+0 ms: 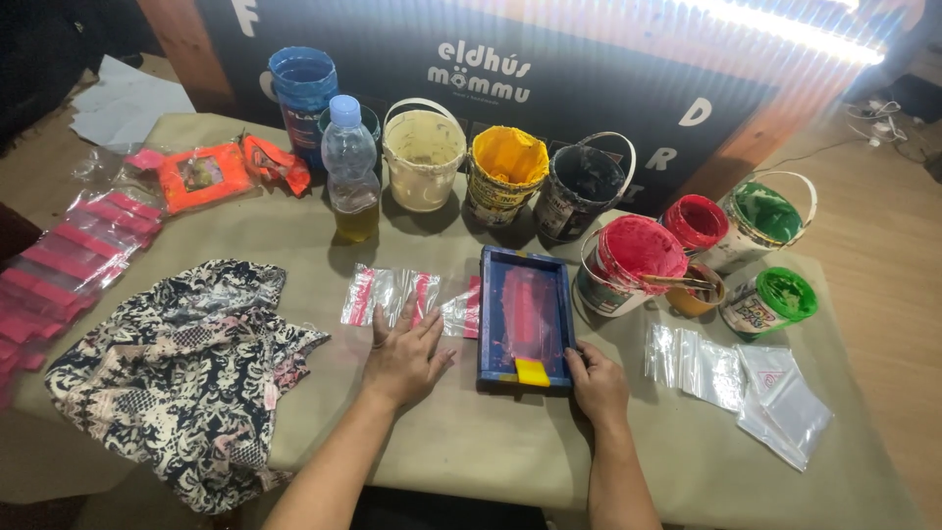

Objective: The person uses a yellow squeegee to spread pink ink evenly across a blue screen printing frame. They then lift the frame and place it on a stack of printed items. Finally, the person wipes their hands with a patterned cloth.

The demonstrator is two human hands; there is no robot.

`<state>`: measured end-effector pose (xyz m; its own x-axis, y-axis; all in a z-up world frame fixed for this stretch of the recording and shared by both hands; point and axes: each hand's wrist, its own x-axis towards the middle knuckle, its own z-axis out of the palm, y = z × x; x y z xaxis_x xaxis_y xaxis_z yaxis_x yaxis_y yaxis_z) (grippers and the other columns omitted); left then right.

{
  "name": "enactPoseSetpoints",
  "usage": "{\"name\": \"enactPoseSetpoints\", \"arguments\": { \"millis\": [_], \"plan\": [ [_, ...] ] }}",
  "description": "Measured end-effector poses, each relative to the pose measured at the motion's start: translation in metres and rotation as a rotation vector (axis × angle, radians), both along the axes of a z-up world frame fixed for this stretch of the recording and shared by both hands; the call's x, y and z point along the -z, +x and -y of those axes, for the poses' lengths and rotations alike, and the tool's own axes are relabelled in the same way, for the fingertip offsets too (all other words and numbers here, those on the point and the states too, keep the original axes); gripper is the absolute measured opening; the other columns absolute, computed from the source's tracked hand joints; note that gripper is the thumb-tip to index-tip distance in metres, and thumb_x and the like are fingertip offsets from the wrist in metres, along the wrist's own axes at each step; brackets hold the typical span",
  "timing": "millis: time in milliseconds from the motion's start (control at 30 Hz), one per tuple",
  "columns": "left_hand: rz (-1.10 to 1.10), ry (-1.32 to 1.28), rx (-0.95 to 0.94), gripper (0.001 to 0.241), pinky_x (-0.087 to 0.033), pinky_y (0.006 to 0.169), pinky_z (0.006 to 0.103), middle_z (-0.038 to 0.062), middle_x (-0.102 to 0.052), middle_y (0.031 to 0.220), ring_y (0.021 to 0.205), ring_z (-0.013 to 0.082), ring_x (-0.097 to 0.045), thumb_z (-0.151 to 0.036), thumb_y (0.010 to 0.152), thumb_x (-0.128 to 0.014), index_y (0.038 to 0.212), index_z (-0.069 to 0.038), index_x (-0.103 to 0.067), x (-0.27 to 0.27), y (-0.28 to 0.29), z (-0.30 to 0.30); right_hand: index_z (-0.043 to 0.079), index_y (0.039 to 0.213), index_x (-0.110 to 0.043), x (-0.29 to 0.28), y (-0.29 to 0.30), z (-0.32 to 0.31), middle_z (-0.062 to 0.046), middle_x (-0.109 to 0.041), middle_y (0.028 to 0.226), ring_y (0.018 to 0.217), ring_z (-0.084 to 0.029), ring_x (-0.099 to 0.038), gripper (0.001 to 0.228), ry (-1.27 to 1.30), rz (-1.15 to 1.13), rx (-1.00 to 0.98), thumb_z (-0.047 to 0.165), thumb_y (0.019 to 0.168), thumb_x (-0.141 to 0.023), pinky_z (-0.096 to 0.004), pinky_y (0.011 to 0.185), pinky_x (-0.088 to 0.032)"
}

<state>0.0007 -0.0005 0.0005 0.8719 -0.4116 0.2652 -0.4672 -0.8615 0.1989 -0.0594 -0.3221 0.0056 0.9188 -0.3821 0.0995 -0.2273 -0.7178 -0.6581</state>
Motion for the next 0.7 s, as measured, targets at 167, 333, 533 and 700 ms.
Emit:
{"name": "enactPoseSetpoints", "arguments": {
  "millis": [167,333,533,700],
  "plan": [
    [0.012,0.010,-0.001,0.063,-0.007,0.115,0.0657,-0.001,-0.057,0.148,0.155,0.0270,-0.024,-0.063,0.099,-0.035,0.135,-0.019,-0.061,0.006,0.002,0.000,0.013,0.121,-0.077,0.004,0.000,0.003,-0.019,-0.079,0.098,0.098,-0.043,-0.073,0.038,-0.004,-0.011,-0.008,0.039,0.100,-0.058,-0.051,0.087,-0.057],
    [0.023,0.032,-0.011,0.062,-0.007,0.115,0.0654,-0.002,-0.057,0.148,0.155,0.0268,-0.023,-0.063,0.099,-0.034,0.137,-0.021,-0.060,0.004,0.000,0.000,0.013,0.122,-0.076,0.003,0.000,0.003,-0.020,-0.079,0.102,0.100,-0.044,-0.072,0.038,0.009,-0.011,-0.012,0.038,0.101,-0.058,-0.052,0.088,-0.057],
    [0.002,0.027,-0.005,0.062,-0.008,0.115,0.0670,-0.002,-0.055,0.150,0.155,0.0282,-0.023,-0.062,0.098,-0.035,0.137,-0.021,-0.059,-0.003,-0.002,0.000,0.011,0.121,-0.077,0.003,0.001,0.003,-0.019,-0.079,0.103,0.100,-0.042,-0.073,0.037,0.034,-0.011,-0.008,0.036,0.102,-0.057,-0.050,0.087,-0.057],
    [-0.017,0.043,-0.017,0.060,-0.007,0.115,0.0668,-0.003,-0.054,0.150,0.155,0.0268,-0.023,-0.061,0.098,-0.037,0.138,-0.022,-0.060,-0.005,-0.002,0.000,0.013,0.121,-0.076,0.009,0.003,0.009,-0.019,-0.078,0.103,0.101,-0.043,-0.072,0.038,0.018,-0.008,-0.035,0.037,0.101,-0.056,-0.052,0.088,-0.057]
  ]
}}
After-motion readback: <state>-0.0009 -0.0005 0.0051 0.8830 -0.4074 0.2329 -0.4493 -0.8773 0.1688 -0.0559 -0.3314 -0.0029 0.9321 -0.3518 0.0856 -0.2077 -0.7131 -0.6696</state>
